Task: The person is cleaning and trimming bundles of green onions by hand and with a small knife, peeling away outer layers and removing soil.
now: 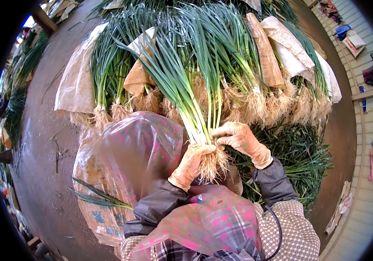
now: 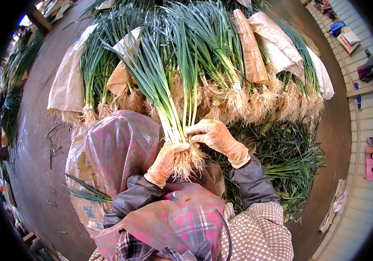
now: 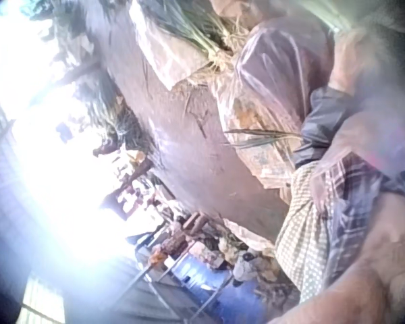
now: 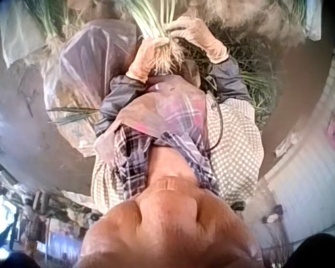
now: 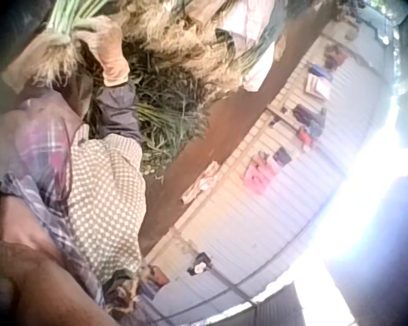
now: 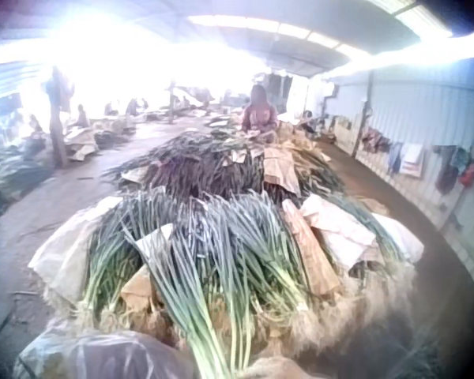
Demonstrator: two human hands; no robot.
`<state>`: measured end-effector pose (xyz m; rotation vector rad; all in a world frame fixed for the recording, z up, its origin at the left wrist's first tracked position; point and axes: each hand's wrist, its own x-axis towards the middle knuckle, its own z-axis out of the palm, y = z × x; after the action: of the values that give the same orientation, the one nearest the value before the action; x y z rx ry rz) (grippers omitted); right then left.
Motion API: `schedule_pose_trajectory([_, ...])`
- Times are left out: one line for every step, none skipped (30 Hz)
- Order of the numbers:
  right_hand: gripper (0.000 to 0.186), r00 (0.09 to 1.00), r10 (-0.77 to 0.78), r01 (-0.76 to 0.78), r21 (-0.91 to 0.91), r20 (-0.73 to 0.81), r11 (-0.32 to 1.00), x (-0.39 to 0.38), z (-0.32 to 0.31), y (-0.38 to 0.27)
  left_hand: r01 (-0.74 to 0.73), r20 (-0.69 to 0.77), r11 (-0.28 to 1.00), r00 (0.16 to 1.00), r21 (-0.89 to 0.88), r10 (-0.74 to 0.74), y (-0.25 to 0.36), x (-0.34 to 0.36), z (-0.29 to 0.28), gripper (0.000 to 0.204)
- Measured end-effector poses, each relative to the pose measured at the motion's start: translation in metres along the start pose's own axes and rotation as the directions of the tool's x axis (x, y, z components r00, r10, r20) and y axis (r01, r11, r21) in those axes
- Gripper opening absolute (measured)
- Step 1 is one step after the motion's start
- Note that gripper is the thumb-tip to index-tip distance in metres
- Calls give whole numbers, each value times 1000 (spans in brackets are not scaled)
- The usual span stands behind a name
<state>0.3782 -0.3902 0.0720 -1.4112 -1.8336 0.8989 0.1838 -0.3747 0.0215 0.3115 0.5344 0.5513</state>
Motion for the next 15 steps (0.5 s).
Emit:
schedule_pose_trajectory([16, 993, 121, -119, 130, -7, 984, -4, 5, -1, 11, 10, 1000, 1000, -21, -11, -1, 1, -7, 30])
schedule_pose_trajectory([15, 996, 56, -54, 32, -69, 998, -3, 16, -1, 21, 11, 999, 1000, -49, -21, -1, -1, -16, 30])
schedule_pose_trajectory([11, 985, 159, -148, 129, -74, 981, -9, 24, -3, 33, 14, 997, 999, -77, -32, -2, -2, -22, 29])
schedule_pose_trajectory([7, 962, 263, -242, 222, -72, 945, -17, 29, -8, 0, -18, 999, 1000, -54, 0, -7, -3, -27, 28])
schedule_pose_trajectory([2, 968, 237, -248, 461, 83, 852, -26, 26, -18, -30, -45, 999, 999, -31, 28, -3, -5, -17, 27])
schedule_pose_trajectory([4, 903, 313, -428, 585, 293, 689, -37, 21, -35, -64, -76, 998, 995, -2, 64, 1, -5, -13, 26])
schedule_pose_trajectory([6, 927, 202, -365, 647, 315, 669, -43, 15, -44, 1, -51, 997, 999, -81, -5, -2, -4, -22, 28])
schedule_pose_trajectory([9, 946, 107, -300, 698, 307, 650, -49, 3, -49, 37, -18, 996, 999, -80, -39, -1, -4, -17, 30])
schedule_pose_trajectory([14, 888, 382, -450, 654, 256, 608, -53, -8, -50, 74, 14, 994, 997, -77, -73, 1, -6, -10, 31])
schedule_pose_trajectory([25, 826, 548, -516, 565, 130, 644, -46, -11, -44, 112, 46, 991, 993, -72, -109, 0, -8, -5, 33])
schedule_pose_trajectory([36, 843, 535, -441, 492, -61, 751, -44, -3, -26, 141, 120, 990, 983, 5, -141, -7, -7, -2, 36])
schedule_pose_trajectory([47, 838, 487, -376, 387, -245, 842, -36, 5, -10, 158, 193, 984, 966, 81, -171, -18, -7, -2, 38])
schedule_pose_trajectory([62, 910, 396, -373, 175, -121, 911, -20, 3, -18, 51, 217, 969, 970, 244, -106, -27, -12, -1, 38])
schedule_pose_trajectory([67, 935, 336, -272, 373, -118, 887, -11, 24, -19, -62, 251, 917, 967, 394, -42, -34, -16, -1, 37])
schedule_pose_trajectory([71, 961, 273, -253, 254, -45, 934, -5, 33, -26, 48, 181, 953, 978, 300, -106, -34, -19, 3, 38])
